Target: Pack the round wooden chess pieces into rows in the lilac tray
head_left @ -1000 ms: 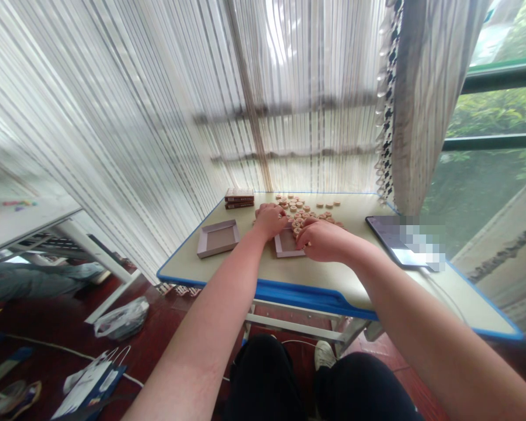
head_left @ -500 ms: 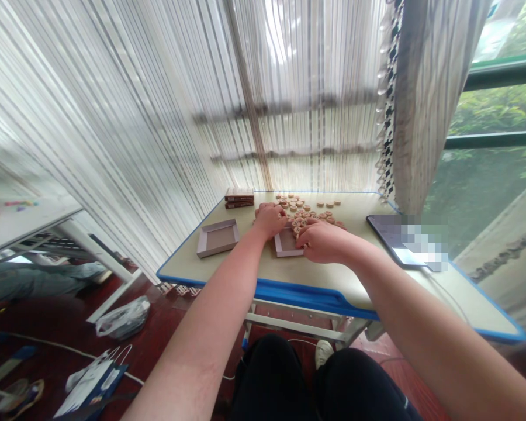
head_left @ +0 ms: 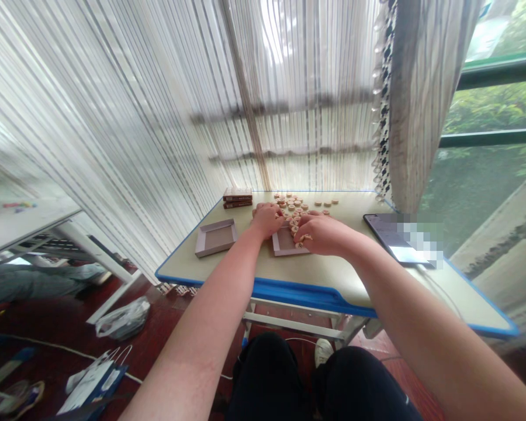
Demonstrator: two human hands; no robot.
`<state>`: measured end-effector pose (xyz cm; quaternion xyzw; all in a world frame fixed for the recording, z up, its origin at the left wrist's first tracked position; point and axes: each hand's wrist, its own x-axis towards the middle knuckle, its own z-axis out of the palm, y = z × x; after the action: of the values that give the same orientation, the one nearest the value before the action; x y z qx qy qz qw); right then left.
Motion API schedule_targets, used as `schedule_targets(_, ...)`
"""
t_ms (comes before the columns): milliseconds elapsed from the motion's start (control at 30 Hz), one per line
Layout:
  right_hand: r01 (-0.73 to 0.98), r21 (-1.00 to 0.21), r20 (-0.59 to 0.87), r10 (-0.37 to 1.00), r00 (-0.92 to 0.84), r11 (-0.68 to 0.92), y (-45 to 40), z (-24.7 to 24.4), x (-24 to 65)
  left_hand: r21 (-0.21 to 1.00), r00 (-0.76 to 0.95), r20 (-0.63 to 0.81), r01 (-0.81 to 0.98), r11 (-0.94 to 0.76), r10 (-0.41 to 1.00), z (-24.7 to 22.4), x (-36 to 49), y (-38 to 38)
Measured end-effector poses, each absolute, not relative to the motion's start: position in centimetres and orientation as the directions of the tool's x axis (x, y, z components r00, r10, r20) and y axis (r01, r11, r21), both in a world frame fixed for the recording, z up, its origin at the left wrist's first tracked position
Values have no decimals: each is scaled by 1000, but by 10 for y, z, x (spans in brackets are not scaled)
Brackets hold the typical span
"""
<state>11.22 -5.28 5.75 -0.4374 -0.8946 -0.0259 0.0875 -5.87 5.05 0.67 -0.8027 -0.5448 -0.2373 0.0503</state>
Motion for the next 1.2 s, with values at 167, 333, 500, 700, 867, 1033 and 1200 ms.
schedule_targets(167,938,-48,199,924,-328,343,-35,59,128,166,283,434,908,-385,855,6,-58,52)
schedule_targets(333,999,-48,93,996,-18,22,-11,48,151,184,296,420,898,-400,858,5,-59,54)
schedule_targets(500,998,-59,-48,999,6,-9,2,36,157,184,282,416,905,-384,865,5,-59,52)
schedule_targets(700,997,-70,37,999,-38,40,11,30,160,176,301,421,898,-402,856,2,-60,54)
schedule_targets(867,997,-69,-13,1000,-19,18,11,29,166,160,306,421,902,-402,854,2,-60,56)
schedule_targets(1033,995,-96,4,999,35,-35,10,29,165,100,351,414,900,-425,840,6,-58,54)
schedule_targets(1200,995,-102,-46,999,3,-8,11,30,163,-14,452,439,868,-496,777,7,-58,54)
